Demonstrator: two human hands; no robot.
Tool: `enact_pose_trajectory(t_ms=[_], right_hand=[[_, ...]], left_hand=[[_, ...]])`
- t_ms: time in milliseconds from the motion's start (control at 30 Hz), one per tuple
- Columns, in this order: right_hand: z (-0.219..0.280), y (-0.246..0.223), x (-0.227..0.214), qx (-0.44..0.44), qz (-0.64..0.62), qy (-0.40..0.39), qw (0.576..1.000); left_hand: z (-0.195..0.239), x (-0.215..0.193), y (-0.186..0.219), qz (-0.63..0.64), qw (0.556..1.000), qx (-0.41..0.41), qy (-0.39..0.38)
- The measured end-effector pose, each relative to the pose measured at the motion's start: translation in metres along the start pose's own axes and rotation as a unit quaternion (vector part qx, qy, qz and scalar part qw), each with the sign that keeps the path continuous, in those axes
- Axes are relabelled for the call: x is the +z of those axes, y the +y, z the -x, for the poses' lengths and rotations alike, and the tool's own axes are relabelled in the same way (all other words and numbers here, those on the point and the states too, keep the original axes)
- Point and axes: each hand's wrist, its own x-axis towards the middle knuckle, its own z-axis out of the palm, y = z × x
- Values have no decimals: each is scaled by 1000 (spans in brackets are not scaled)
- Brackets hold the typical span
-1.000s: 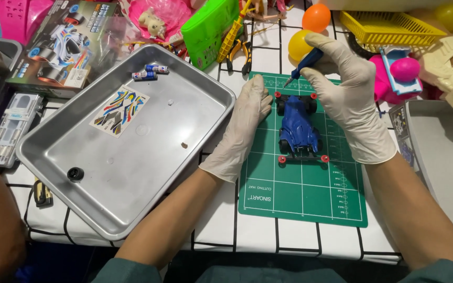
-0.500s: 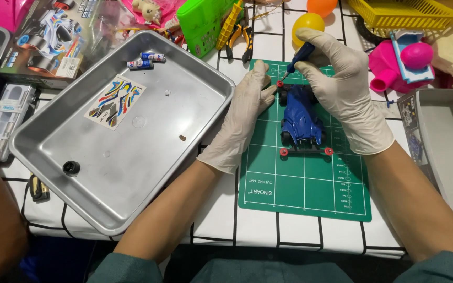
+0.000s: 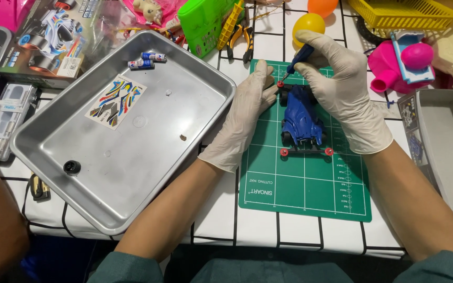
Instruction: Attaching the body shell to a toy car chassis using a screwdriver and then placing the car into its packaging box.
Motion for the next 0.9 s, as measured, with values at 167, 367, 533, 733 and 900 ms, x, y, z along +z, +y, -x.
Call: enact_pose_trajectory(t_ms=[167, 367, 533, 733, 900], right_hand=[[0, -1, 0, 2, 10, -4, 1000], [-6, -9, -5, -19, 8, -20, 1000], [-8, -9, -5, -37, 3, -13, 999], [-7, -9, -6, -49, 1, -5, 999], [-9, -12, -7, -31, 1, -4, 1000]], left_hand=[[2, 1, 2, -8, 1000, 4, -8], [1, 1, 1, -13, 999, 16, -31], [1, 1, 2, -23, 999, 21, -31], [6, 1, 6, -51, 998, 1, -23], [3, 2, 4, -37, 999, -16, -14]])
